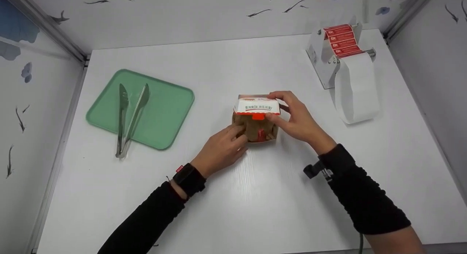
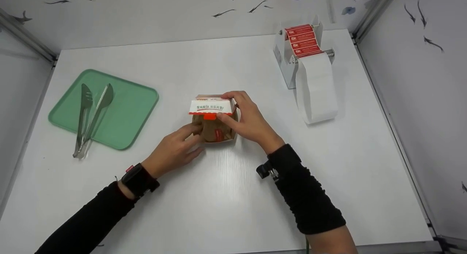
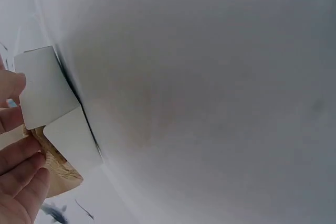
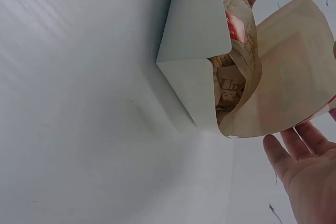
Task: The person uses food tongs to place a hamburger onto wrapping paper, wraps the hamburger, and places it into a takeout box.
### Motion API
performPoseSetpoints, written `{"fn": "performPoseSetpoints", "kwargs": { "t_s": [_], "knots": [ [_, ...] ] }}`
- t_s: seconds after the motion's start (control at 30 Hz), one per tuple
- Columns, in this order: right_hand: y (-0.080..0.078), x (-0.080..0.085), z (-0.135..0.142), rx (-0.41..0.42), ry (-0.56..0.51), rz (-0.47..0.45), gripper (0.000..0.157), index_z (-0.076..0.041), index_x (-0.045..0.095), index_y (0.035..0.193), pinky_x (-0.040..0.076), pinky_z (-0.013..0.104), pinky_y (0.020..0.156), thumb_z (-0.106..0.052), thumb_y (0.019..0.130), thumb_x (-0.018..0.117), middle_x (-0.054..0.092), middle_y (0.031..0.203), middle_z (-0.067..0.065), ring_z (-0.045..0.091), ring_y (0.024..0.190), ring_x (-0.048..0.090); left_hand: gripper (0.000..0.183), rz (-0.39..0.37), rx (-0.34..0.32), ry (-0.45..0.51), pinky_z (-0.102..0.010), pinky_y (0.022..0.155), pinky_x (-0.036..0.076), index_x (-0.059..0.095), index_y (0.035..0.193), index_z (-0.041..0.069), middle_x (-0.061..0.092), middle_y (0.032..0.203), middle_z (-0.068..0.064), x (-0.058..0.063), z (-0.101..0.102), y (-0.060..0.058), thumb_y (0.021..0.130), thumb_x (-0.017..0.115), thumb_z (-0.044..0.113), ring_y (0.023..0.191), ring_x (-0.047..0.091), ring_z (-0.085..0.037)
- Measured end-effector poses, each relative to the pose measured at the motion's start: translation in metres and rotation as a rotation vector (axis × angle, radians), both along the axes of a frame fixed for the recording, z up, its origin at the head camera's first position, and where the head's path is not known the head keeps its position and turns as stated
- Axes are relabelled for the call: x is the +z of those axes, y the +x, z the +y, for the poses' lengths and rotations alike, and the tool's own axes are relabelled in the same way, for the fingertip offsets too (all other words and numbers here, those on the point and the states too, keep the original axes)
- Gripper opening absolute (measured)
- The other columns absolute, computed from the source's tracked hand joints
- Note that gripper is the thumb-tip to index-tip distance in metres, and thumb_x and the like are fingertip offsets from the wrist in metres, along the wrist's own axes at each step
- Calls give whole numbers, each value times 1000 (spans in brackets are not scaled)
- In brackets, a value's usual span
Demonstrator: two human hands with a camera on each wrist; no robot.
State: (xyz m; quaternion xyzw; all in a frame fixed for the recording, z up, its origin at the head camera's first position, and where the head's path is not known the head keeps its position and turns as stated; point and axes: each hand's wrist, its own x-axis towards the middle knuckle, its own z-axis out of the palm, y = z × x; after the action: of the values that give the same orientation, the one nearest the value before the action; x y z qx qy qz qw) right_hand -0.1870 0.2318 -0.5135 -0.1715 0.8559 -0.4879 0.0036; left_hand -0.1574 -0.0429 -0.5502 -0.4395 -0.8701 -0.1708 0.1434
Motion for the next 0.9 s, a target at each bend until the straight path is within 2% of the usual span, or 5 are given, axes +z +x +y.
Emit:
{"fn": "performPoseSetpoints", "kwargs": {
  "t_s": [0.1,0.23,0.47,0.73,0.9],
  "knots": [
    [3,-2,1,7,-15,10,55,-9,54,148,47,64,117,-23,100,77,55,151,9,26,147,49,6,52,-9,-41,-33,105,59,75,106,8,72,133,-9,-2,-4,1,102,72,11,127,69,-25],
    [7,-6,2,37,-14,44,52,-9,57,143,47,63,117,-23,98,80,55,151,8,23,146,49,10,82,33,-135,-35,100,59,78,106,11,72,126,-5,-1,-3,2,105,69,12,120,68,-22],
    [13,-13,4,96,136,122,50,-11,60,138,44,53,122,-32,98,81,49,158,10,26,149,48,17,68,65,-307,-36,93,56,75,121,11,68,133,-6,3,-1,2,106,69,18,123,60,-25],
    [21,-27,3,124,340,294,107,-19,39,158,47,51,121,-40,74,101,33,166,15,32,155,36,11,88,89,-170,-33,89,57,80,110,14,76,123,2,4,-6,-1,102,73,12,120,66,-18],
    [23,-35,-3,80,465,390,105,-23,42,158,47,53,119,-34,73,102,40,156,18,38,145,40,9,20,97,0,-31,87,60,81,104,14,82,108,3,2,-6,-4,100,74,9,111,71,-17]
  ]
}}
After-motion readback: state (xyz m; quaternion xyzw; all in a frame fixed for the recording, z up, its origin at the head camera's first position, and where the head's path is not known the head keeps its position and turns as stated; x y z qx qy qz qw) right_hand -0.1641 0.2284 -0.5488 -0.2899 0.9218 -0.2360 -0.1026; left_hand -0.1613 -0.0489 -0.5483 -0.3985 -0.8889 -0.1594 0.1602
